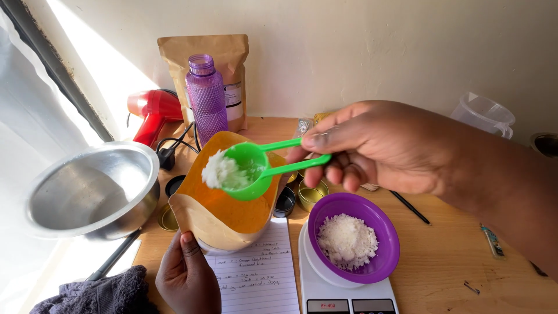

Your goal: The person scoops white wax flakes from a paper bag into a green measuring cup and transfers them into a purple bowl resting on a digital scale.

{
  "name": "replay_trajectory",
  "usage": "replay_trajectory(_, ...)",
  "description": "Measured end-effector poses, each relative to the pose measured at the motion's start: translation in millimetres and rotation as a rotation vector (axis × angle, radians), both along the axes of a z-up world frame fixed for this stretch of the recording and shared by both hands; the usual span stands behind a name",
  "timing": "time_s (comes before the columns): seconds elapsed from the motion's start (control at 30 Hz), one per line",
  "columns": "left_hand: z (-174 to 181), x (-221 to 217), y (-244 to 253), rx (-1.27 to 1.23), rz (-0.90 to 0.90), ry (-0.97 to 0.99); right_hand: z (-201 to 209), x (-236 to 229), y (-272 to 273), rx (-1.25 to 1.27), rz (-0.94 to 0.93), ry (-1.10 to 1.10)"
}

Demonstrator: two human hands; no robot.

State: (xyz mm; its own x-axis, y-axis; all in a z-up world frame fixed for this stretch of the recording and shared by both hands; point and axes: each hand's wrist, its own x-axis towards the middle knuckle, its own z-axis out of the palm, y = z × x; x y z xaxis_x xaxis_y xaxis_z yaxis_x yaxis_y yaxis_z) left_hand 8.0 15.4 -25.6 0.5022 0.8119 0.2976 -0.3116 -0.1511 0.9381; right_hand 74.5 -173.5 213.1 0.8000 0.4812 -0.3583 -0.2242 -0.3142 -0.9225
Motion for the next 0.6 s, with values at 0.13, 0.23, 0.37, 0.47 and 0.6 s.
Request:
replay_trajectory(0.13, 2, -1, -1, 0.010, 0.000, 0.009, -12, -3, -13, 0.053, -0.121, 0.048)
replay_trajectory(0.23, 1, 0, -1, 0.029, 0.006, 0.022, -22, -8, -15, 0.058, -0.236, 0.115)
replay_trajectory(0.37, -1, 1, -2, 0.019, 0.013, 0.019, -30, -9, -17, 0.122, -0.259, 0.158)
replay_trajectory(0.47, -1, 0, 0, 0.068, 0.017, 0.029, -38, -9, -14, 0.158, -0.249, 0.154)
replay_trajectory(0.6, 1, -2, -1, 0.053, -0.011, 0.025, -34, -10, -25, 0.175, -0.259, 0.163)
